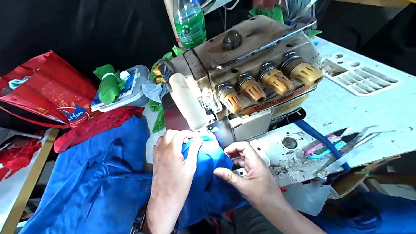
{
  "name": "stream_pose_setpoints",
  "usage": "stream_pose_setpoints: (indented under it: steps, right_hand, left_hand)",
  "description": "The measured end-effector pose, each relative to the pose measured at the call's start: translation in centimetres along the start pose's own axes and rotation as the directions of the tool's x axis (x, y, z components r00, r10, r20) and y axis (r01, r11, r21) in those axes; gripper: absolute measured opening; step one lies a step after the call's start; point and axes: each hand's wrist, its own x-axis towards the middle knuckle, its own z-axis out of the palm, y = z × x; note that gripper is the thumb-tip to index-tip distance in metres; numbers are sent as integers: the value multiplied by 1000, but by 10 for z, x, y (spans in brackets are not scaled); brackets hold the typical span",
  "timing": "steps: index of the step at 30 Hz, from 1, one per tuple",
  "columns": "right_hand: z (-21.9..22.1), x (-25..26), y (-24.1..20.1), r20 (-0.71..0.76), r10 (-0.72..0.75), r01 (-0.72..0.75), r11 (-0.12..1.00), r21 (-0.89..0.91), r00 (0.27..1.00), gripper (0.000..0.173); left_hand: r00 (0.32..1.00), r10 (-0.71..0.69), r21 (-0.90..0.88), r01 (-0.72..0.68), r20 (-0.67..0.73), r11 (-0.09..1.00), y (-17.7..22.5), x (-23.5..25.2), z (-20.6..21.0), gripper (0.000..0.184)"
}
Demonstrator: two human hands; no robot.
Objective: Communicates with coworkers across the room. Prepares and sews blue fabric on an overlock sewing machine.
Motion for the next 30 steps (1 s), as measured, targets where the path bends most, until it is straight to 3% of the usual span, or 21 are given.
stream_pose_setpoints:
  steps: [4, 8, 12, 14, 17, 23, 30]
  right_hand:
    - [2, 4, 3, 27, 8, -11, 993, 115, 1000, 17]
    - [0, -1, 2, 23, -72, 66, 978, 198, 997, 12]
    - [-3, -9, -6, 55, -74, 56, 963, 265, 996, 19]
    - [-2, -9, -7, 61, -102, 82, 959, 273, 993, 26]
    - [-1, -6, -9, 48, -108, 90, 955, 283, 993, 30]
    - [-6, -3, -11, 70, -146, 127, 966, 226, 987, 31]
    - [-10, -4, -14, 146, -113, 71, 961, 269, 983, 34]
  left_hand:
    - [999, 3, -6, -3, 52, 1000, 3, 4, -2, 16]
    - [995, 72, -46, -69, 67, 997, 4, 0, -4, 20]
    - [994, -102, -350, 113, 50, 930, 14, -16, -19, 15]
    - [992, -124, -457, 121, 24, 881, 15, -20, -20, 11]
    - [994, -106, -492, 93, 1, 866, 8, -24, -18, 12]
    - [978, -157, -700, 206, 134, 684, 10, -26, -24, 18]
    - [975, -209, -738, 196, 76, 645, 8, -28, -21, 24]
